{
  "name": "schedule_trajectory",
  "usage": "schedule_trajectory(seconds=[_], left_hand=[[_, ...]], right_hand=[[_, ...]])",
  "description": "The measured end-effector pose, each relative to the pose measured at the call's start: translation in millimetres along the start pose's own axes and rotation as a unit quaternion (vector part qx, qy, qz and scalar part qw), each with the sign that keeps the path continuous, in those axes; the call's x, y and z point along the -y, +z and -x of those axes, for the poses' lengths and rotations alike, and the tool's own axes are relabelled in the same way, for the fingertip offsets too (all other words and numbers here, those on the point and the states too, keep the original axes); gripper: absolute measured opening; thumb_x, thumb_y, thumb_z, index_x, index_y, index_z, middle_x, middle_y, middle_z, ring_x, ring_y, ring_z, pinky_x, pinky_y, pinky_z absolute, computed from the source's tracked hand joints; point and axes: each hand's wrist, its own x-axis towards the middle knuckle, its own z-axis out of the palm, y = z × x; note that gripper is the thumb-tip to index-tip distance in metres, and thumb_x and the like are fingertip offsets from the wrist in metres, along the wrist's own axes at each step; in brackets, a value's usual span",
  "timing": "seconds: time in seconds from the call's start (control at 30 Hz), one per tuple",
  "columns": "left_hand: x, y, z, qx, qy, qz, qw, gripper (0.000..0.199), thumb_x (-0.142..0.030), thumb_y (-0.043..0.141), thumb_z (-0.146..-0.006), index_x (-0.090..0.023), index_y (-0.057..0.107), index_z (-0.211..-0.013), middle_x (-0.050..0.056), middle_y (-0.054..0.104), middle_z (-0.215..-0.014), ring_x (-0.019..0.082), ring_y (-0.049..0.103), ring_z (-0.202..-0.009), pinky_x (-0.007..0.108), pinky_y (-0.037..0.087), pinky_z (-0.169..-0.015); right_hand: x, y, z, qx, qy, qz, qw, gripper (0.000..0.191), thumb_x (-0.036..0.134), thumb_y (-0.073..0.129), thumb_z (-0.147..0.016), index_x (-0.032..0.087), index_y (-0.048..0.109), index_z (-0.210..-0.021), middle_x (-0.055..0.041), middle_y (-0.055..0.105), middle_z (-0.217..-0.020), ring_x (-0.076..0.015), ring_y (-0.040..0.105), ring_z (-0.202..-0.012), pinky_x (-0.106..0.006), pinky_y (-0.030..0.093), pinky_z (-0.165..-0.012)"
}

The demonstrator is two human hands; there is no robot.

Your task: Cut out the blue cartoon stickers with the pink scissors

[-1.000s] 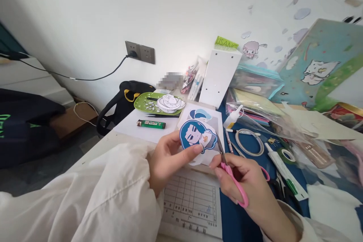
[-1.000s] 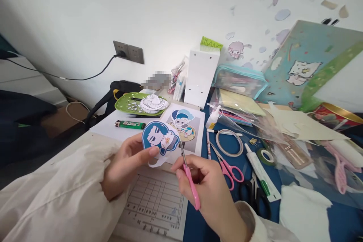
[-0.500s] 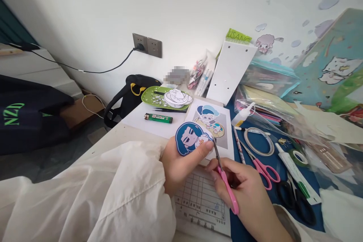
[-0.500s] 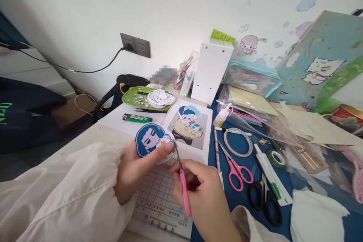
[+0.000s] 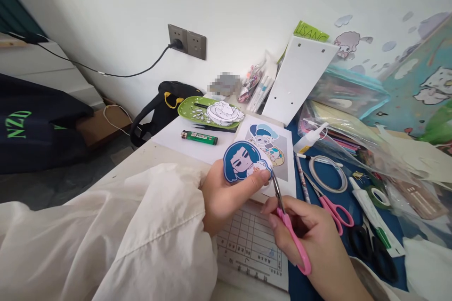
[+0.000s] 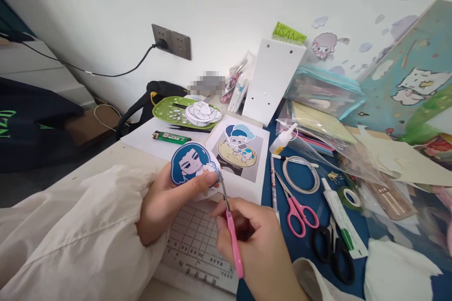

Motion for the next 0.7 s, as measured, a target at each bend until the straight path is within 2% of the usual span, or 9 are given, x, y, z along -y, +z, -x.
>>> schedule_trajectory(seconds=[0.13, 0.3, 0.47, 0.7], left_hand=[[-1, -0.3, -1, 0.002, -0.018, 0.008, 1.000, 0.015, -0.031, 0.077, -0.061, -0.020, 0.068, -0.064, -0.004, 0.069, -0.063, 0.014, 0.060, -0.065, 0.023, 0.045, -0.061], [-2, -1.2, -1, 0.050, 0.000, 0.048, 0.998, 0.009, -0.023, 0.076, -0.063, -0.019, 0.067, -0.064, -0.005, 0.067, -0.061, 0.010, 0.058, -0.060, 0.018, 0.044, -0.055], [-3, -1.1, 2, 0.082, 0.009, 0.079, 0.993, 0.010, -0.017, 0.075, -0.064, -0.019, 0.065, -0.066, -0.006, 0.065, -0.061, 0.009, 0.057, -0.058, 0.016, 0.046, -0.054], [-4, 1.6, 7, 0.125, 0.025, 0.108, 0.986, 0.013, -0.015, 0.069, -0.070, -0.018, 0.060, -0.061, -0.006, 0.058, -0.050, 0.008, 0.055, -0.051, 0.016, 0.047, -0.052]], right_hand=[[-4, 0, 1, 0.021, 0.018, -0.053, 0.998, 0.004, 0.017, 0.058, -0.074, 0.018, 0.056, -0.070, 0.0076, 0.037, -0.053, -0.0059, 0.029, -0.043, -0.017, 0.026, -0.039], [-1, -1, 3, 0.058, 0.019, -0.149, 0.987, 0.005, 0.021, 0.057, -0.079, 0.018, 0.058, -0.076, 0.0104, 0.031, -0.048, -0.0035, 0.022, -0.035, -0.018, 0.015, -0.033], [9, 0, 2, 0.067, 0.017, -0.175, 0.982, 0.009, 0.018, 0.061, -0.073, 0.018, 0.053, -0.069, 0.0096, 0.031, -0.051, -0.0044, 0.023, -0.040, -0.018, 0.018, -0.036], [14, 2, 0, 0.056, -0.015, -0.139, 0.989, 0.008, 0.013, 0.058, -0.070, 0.018, 0.052, -0.068, 0.0077, 0.035, -0.055, -0.0060, 0.026, -0.045, -0.018, 0.023, -0.040]])
